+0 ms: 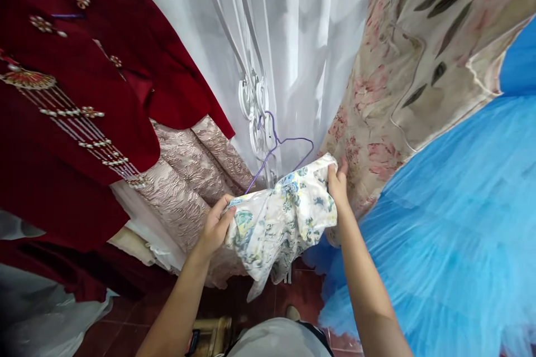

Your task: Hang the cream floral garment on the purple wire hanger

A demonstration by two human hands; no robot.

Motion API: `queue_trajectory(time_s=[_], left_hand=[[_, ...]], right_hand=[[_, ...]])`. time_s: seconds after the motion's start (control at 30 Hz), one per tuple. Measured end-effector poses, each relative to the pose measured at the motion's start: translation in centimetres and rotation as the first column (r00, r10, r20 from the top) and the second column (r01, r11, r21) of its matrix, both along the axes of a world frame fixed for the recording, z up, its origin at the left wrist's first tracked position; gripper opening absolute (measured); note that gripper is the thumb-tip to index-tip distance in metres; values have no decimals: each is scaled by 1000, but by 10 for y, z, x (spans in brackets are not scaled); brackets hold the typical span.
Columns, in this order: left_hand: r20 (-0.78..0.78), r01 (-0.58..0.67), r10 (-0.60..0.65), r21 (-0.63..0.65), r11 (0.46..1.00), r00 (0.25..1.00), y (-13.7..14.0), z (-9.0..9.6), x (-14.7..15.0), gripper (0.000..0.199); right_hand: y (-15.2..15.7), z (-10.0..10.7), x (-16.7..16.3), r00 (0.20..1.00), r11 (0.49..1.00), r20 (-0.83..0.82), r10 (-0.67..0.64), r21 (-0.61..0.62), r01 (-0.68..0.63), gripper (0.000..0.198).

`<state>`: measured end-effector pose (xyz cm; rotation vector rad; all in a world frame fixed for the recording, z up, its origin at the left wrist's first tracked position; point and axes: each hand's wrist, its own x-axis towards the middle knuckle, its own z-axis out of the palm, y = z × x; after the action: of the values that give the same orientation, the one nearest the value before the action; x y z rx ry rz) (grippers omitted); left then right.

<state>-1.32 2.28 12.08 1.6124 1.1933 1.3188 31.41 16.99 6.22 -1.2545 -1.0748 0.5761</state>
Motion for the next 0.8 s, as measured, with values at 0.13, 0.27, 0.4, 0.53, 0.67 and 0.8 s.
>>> queue_trajectory(time_s=[0.13, 0.27, 0.4, 0.53, 0.67, 0.8], left_hand=[[17, 123, -122, -140, 982, 992, 8, 2, 7, 40], [48, 176, -169, -191, 966, 984, 22, 1, 5, 46], [47, 221, -216, -217, 951, 975, 31, 3, -3, 50], [-35, 237, -247, -168, 957, 968, 36, 9, -14, 53], [8, 252, -253, -148, 956, 967, 47, 13, -30, 51], [256, 111, -56, -206, 972, 965, 73, 17, -48, 50]], right_hand=[[52, 10, -9, 996, 993, 12, 90, -80, -89, 86], [83, 17, -19, 984, 984, -30, 175, -25, -175, 79], [90, 28, -24, 950, 954, -88, 300, -2, -301, 78], [89, 30, -32, 931, 938, -111, 348, 41, -346, 64], [83, 12, -39, 950, 973, -207, 233, 45, -228, 56], [51, -14, -26, 953, 988, -263, 153, 25, -152, 56]])
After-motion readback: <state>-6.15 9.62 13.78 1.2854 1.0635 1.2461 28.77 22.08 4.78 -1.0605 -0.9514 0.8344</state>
